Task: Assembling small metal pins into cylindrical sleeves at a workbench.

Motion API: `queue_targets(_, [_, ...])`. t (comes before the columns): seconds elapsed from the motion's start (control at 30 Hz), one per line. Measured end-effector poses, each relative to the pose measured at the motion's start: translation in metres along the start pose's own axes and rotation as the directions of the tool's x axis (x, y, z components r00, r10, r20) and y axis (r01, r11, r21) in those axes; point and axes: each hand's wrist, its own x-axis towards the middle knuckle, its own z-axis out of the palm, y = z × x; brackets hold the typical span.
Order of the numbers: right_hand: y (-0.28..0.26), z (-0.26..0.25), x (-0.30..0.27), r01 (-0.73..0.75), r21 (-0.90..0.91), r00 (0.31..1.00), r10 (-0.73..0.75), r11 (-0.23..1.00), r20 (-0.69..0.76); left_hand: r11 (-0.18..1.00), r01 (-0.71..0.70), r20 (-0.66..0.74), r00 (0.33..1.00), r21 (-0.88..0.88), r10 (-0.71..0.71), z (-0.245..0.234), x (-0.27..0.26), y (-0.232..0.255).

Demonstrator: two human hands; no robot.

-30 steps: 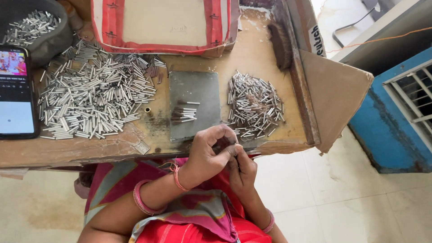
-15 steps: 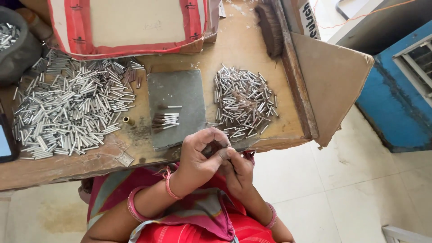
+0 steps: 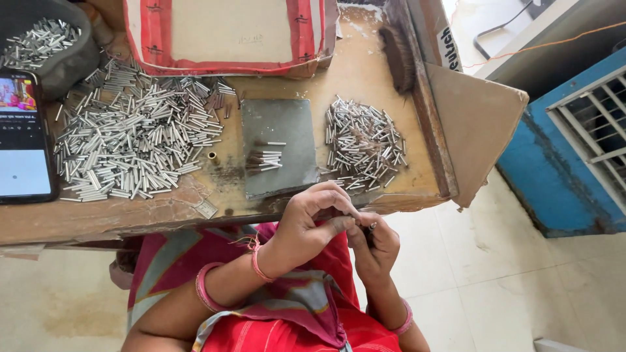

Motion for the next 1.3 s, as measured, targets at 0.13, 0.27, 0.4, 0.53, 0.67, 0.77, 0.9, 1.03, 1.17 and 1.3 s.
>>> queue_targets(0.13, [0.001,0.000,-0.002,0.024,-0.074,1.000,-0.024,0.997,-0.010,0.999,-0.016,-0.063,0.998,-0.039,0.013,-0.001,-0.006,-0.003])
queue_targets(0.27, [-0.004,0.006,0.000,0.056,-0.137,0.998,-0.057,0.989,-0.004,1.000,0.012,-0.073,0.997,-0.005,-0.013,-0.005,-0.009,-0.009])
queue_targets(0.4, [-0.008,0.011,0.003,0.074,-0.154,0.997,-0.073,0.985,0.010,0.998,0.056,-0.103,0.993,-0.025,-0.058,-0.007,-0.009,-0.008])
queue_targets(0.53, [-0.007,0.016,0.003,0.052,-0.118,0.999,-0.052,0.992,-0.003,0.987,0.062,-0.098,0.992,-0.147,-0.077,-0.006,-0.010,-0.012])
queue_targets(0.67, [-0.008,0.021,0.001,0.003,-0.050,0.998,-0.007,0.999,-0.068,0.961,0.076,-0.074,0.992,-0.264,-0.098,-0.006,-0.012,-0.017])
queue_targets(0.77, [-0.014,0.022,0.002,0.007,-0.046,0.998,-0.010,0.999,-0.064,0.976,0.027,-0.069,0.997,-0.216,-0.043,-0.009,-0.014,-0.028])
queue_targets(0.9, [-0.012,0.015,-0.001,-0.036,0.022,0.999,0.036,0.999,0.017,0.994,-0.095,-0.072,0.993,-0.045,0.091,-0.015,-0.015,-0.026])
queue_targets(1.03, [-0.017,0.013,0.003,-0.079,0.091,0.996,0.075,0.993,0.041,0.995,-0.104,-0.042,0.994,0.002,0.104,-0.017,-0.013,-0.009])
queue_targets(1.17, [-0.023,0.014,0.008,-0.015,0.028,0.998,0.014,0.999,0.053,0.990,-0.100,-0.063,0.992,0.095,0.106,-0.018,-0.012,0.004])
queue_targets(1.3, [-0.022,0.017,0.005,0.028,-0.061,0.999,-0.025,0.998,0.048,0.981,-0.113,-0.087,0.988,0.156,0.127,-0.019,-0.013,0.006])
